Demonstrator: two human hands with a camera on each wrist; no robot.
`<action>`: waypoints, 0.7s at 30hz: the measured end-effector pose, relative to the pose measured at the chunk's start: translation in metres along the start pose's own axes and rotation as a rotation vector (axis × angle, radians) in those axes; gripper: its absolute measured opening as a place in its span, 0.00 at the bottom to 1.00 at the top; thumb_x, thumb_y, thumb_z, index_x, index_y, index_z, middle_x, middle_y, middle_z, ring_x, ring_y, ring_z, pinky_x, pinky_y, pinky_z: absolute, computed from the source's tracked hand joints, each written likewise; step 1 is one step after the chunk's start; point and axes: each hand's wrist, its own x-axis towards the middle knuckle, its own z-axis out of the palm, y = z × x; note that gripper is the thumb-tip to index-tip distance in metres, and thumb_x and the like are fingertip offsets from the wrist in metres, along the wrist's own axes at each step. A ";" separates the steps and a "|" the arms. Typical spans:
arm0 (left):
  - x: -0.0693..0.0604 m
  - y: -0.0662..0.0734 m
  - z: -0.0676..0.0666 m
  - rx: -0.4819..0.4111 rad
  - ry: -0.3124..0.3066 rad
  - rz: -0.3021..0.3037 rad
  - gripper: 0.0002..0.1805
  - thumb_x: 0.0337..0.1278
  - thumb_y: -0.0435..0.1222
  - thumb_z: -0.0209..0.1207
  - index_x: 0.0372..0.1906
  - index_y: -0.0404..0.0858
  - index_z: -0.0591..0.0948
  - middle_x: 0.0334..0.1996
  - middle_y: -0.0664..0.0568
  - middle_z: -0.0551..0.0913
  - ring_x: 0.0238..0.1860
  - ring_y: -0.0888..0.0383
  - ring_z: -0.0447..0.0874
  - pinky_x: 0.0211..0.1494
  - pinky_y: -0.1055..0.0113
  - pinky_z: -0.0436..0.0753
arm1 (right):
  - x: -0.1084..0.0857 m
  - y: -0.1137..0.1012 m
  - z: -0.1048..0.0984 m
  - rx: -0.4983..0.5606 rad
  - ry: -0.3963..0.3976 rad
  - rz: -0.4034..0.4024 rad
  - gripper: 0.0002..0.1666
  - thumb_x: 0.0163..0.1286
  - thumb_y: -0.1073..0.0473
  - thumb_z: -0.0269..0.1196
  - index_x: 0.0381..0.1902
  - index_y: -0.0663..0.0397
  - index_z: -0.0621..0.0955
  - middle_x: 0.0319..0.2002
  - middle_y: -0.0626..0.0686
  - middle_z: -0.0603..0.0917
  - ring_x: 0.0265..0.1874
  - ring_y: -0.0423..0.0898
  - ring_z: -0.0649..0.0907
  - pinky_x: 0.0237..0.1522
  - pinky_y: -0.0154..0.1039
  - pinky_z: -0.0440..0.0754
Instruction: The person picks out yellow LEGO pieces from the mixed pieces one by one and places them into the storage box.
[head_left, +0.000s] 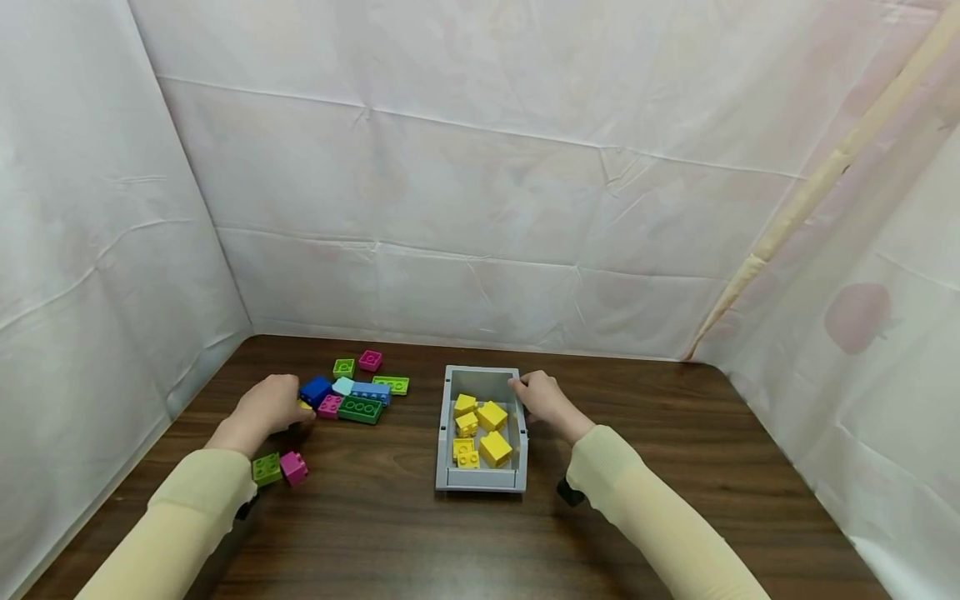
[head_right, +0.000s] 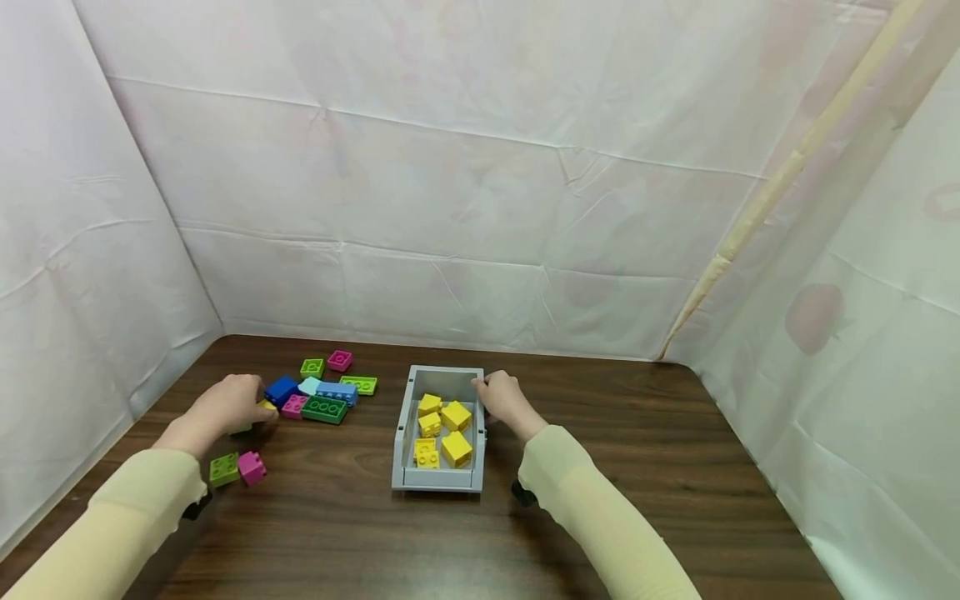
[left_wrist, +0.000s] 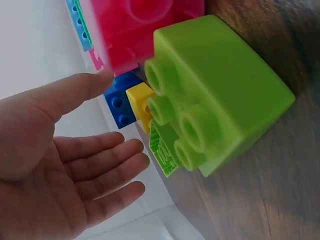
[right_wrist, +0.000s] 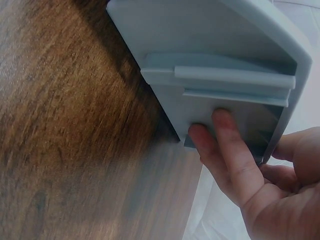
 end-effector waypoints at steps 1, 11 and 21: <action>0.000 0.000 0.000 -0.002 -0.004 -0.016 0.24 0.46 0.43 0.68 0.38 0.26 0.78 0.30 0.41 0.80 0.29 0.50 0.75 0.32 0.55 0.79 | 0.000 0.000 0.000 -0.002 0.000 -0.001 0.22 0.74 0.52 0.51 0.47 0.64 0.81 0.33 0.57 0.81 0.28 0.45 0.83 0.29 0.40 0.85; 0.004 0.004 -0.004 -0.004 -0.031 -0.082 0.21 0.46 0.44 0.69 0.34 0.28 0.79 0.29 0.41 0.79 0.28 0.51 0.74 0.30 0.55 0.79 | 0.000 -0.001 0.001 0.008 -0.002 0.007 0.22 0.74 0.52 0.51 0.50 0.65 0.80 0.35 0.57 0.81 0.29 0.45 0.83 0.30 0.40 0.85; 0.010 0.005 0.001 0.017 -0.027 -0.086 0.18 0.48 0.42 0.69 0.34 0.29 0.79 0.27 0.43 0.79 0.26 0.51 0.75 0.27 0.57 0.79 | 0.000 0.000 0.000 0.009 0.004 0.002 0.22 0.74 0.52 0.51 0.47 0.65 0.81 0.33 0.57 0.80 0.28 0.45 0.82 0.29 0.40 0.85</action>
